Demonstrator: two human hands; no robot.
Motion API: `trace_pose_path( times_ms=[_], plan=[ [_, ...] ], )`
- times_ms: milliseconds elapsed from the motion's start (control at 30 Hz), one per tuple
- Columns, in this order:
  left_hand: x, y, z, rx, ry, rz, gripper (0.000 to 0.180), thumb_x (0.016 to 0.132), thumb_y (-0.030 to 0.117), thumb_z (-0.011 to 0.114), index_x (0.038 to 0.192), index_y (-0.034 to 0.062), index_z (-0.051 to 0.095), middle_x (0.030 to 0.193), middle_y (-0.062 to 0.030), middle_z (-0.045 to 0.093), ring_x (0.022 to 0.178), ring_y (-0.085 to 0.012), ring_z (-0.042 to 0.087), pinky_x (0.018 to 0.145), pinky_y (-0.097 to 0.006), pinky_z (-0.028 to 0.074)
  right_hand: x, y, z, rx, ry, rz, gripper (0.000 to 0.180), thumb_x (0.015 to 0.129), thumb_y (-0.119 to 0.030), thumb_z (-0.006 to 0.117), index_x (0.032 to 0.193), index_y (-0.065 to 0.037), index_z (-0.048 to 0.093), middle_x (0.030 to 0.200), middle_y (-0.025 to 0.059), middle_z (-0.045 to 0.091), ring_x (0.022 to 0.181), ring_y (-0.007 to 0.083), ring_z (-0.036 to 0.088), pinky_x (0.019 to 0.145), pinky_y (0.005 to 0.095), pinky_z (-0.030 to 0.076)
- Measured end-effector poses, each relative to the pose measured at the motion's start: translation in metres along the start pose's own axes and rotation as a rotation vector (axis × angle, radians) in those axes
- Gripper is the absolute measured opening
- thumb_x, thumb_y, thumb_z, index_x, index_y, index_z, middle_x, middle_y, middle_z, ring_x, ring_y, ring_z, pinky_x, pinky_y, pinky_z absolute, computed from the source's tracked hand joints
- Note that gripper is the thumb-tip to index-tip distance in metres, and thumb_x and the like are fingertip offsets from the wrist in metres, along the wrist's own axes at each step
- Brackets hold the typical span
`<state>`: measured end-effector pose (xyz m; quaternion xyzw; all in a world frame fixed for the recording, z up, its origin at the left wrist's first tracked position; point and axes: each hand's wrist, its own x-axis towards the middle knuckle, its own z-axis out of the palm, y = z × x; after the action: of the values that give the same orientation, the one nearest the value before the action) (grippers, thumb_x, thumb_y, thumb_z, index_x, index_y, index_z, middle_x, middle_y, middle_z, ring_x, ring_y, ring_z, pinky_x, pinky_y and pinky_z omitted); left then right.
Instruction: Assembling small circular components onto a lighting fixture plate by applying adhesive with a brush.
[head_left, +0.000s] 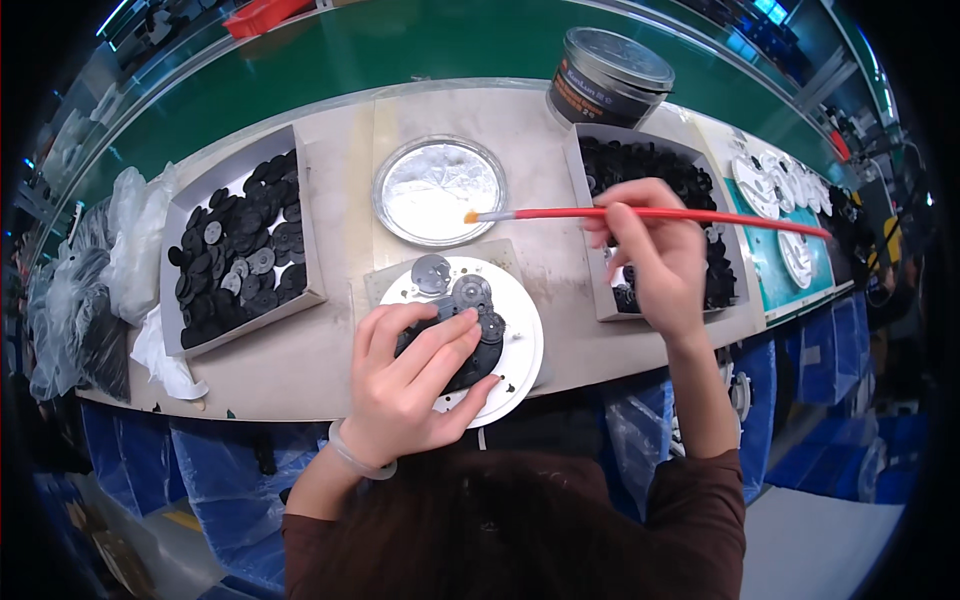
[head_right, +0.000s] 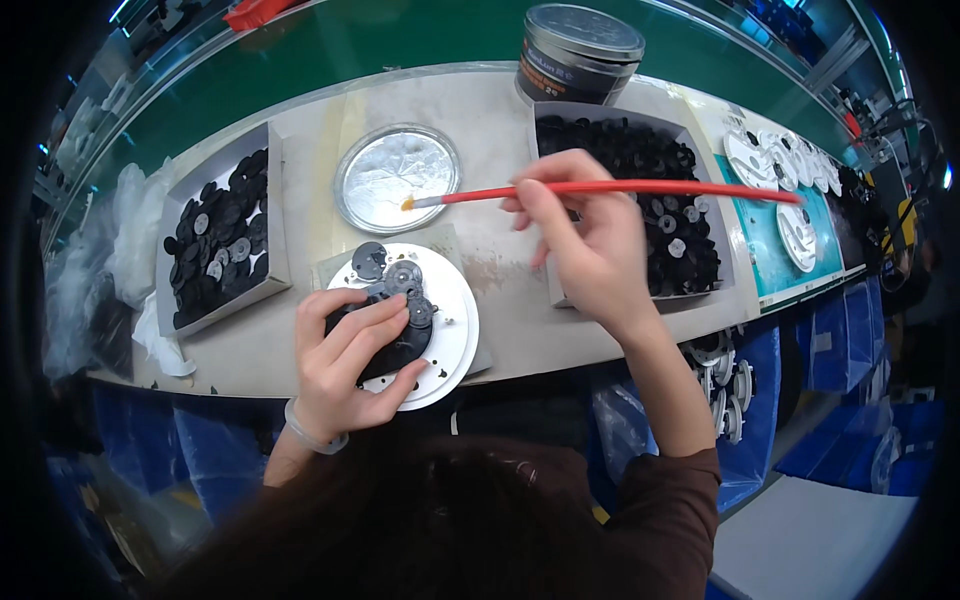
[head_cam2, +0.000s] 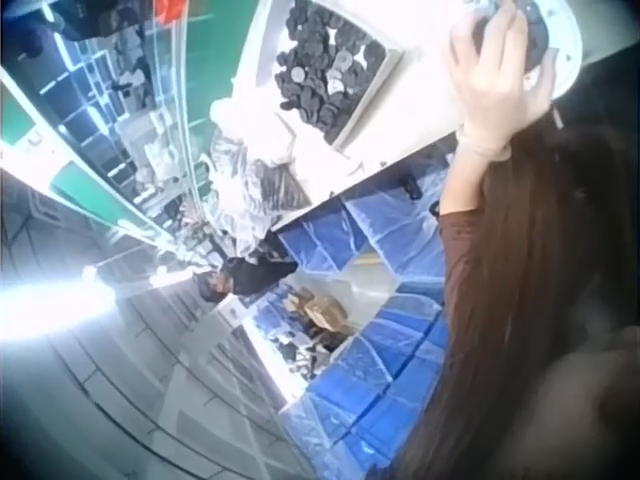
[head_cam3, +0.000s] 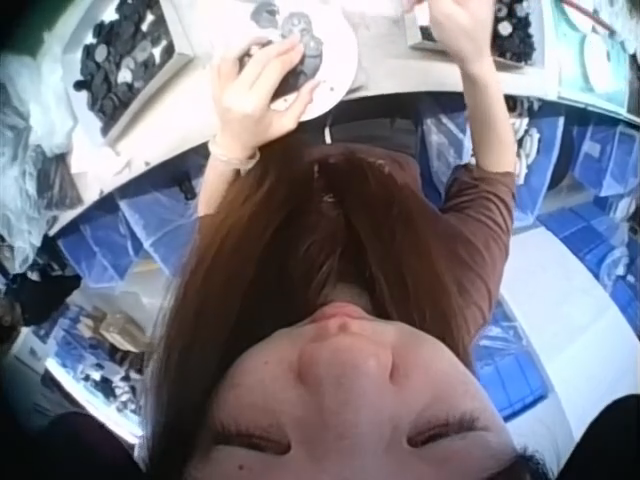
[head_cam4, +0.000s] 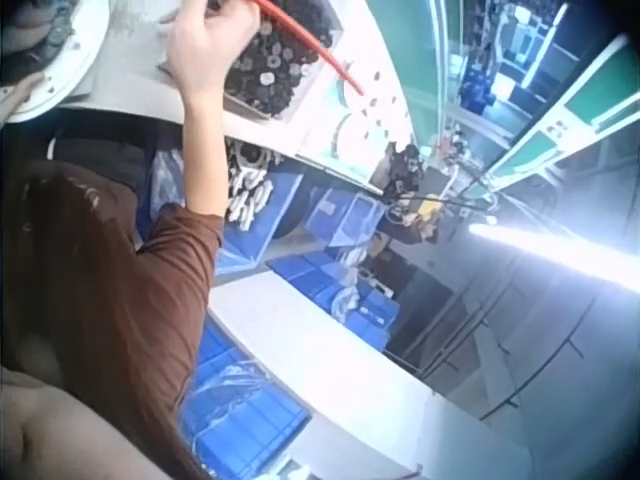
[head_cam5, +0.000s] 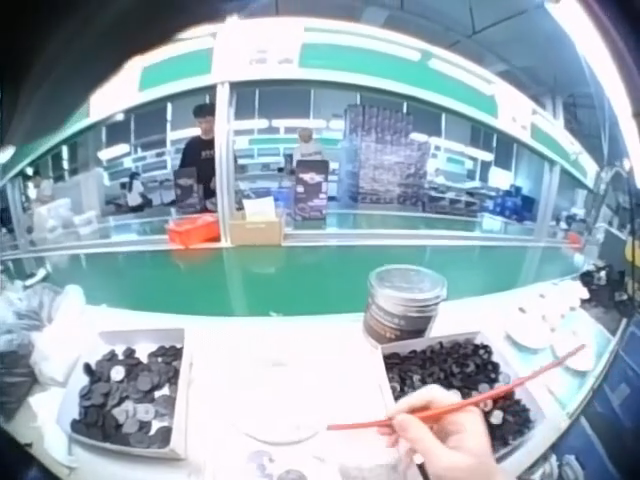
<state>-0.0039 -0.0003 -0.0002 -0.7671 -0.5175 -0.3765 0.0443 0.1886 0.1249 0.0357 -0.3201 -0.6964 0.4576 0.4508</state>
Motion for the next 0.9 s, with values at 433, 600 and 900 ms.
trace_pose_path(
  times_ms=[433, 600, 900],
  plan=[
    [0.006, -0.002, -0.02, -0.037, -0.163, 0.051, 0.03, 0.063, 0.025, 0.074, 0.076, 0.0046, 0.058, 0.094, -0.008, 0.048, 0.098, -0.0283, 0.042, 0.082, -0.04, 0.036, -0.01, 0.021, -0.065, 0.217, 0.267, 0.226, 0.025, 0.091, -0.023, 0.046, 0.099, -0.001, 0.054, 0.065, 0.0063, 0.057, 0.051, 0.0064, 0.049, 0.037, 0.0146, 0.033],
    [0.048, -0.026, -0.041, -0.227, -0.168, -0.038, 0.026, 0.068, 0.024, 0.069, 0.073, 0.0011, 0.059, 0.094, -0.0129, 0.049, 0.097, -0.0314, 0.044, 0.084, -0.039, 0.038, -0.019, 0.023, -0.081, -0.083, 0.238, 0.288, 0.022, 0.091, -0.018, 0.048, 0.101, 0.0, 0.056, 0.06, 0.0055, 0.056, 0.042, 0.003, 0.043, 0.037, 0.013, 0.03],
    [0.144, -0.18, 0.016, 0.319, -0.097, -0.072, 0.023, 0.068, 0.023, 0.067, 0.075, 0.0022, 0.065, 0.091, -0.0096, 0.048, 0.095, -0.0248, 0.043, 0.076, -0.035, 0.041, -0.054, 0.014, -0.118, -0.219, 0.283, 0.233, 0.019, 0.091, -0.018, 0.048, 0.091, -0.001, 0.057, 0.057, 0.0027, 0.053, 0.043, 0.0036, 0.043, 0.04, 0.0147, 0.03]
  ],
)
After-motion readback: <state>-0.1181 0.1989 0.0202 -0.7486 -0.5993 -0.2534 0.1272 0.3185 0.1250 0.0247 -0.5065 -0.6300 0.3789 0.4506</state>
